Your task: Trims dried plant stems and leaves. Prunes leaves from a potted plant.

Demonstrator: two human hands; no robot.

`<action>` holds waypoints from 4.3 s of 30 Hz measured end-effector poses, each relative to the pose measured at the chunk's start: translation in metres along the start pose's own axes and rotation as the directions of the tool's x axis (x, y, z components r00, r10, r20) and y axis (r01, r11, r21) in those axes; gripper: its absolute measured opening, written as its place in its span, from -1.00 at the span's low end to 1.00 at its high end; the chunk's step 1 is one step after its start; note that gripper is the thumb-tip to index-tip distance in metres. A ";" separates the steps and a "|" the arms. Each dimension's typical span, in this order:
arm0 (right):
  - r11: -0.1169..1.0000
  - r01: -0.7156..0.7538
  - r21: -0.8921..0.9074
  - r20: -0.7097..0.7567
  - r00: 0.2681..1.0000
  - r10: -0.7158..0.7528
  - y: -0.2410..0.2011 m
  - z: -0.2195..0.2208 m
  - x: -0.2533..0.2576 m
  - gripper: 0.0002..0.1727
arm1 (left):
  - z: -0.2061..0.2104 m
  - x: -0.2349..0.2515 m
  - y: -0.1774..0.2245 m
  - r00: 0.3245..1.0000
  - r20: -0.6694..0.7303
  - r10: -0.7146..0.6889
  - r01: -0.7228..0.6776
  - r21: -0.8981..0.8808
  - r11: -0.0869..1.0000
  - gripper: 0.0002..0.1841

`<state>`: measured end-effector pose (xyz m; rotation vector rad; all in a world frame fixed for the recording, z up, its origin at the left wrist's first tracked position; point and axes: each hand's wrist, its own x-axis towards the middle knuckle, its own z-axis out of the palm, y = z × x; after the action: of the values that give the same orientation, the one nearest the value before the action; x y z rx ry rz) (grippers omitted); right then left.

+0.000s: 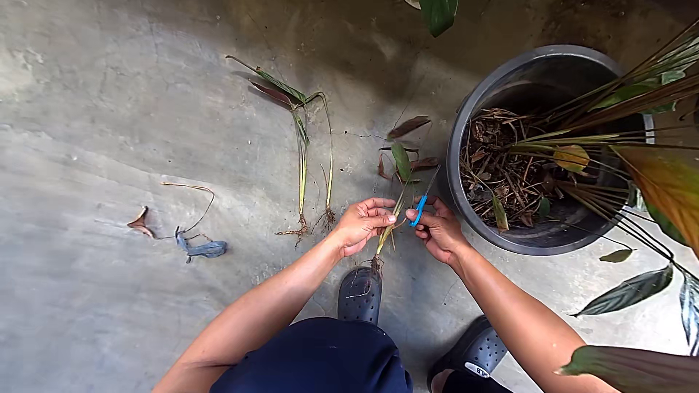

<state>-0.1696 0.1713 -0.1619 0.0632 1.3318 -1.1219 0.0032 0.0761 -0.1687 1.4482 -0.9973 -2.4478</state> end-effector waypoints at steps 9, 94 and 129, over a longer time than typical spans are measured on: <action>0.999 0.011 -0.049 -0.072 0.997 -0.014 0.001 0.008 0.003 -0.57 | 0.003 0.002 0.000 0.998 -0.048 0.039 -0.033 0.120 0.992 -0.76; 0.836 -0.122 -0.534 -0.062 0.993 0.105 -0.006 -0.019 -0.008 -0.62 | -0.048 0.007 0.040 0.767 -0.346 0.540 -0.393 0.412 0.822 -0.69; -0.090 0.115 -0.989 0.086 0.957 0.277 -0.061 -0.143 -0.140 -0.45 | 0.111 -0.001 0.165 0.516 0.754 0.407 -0.702 0.644 -0.304 -0.69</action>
<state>-0.2908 0.3119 -0.0647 -1.1465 1.5634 0.3311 -0.1224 0.0009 -0.0337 0.2074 -2.8632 -0.8348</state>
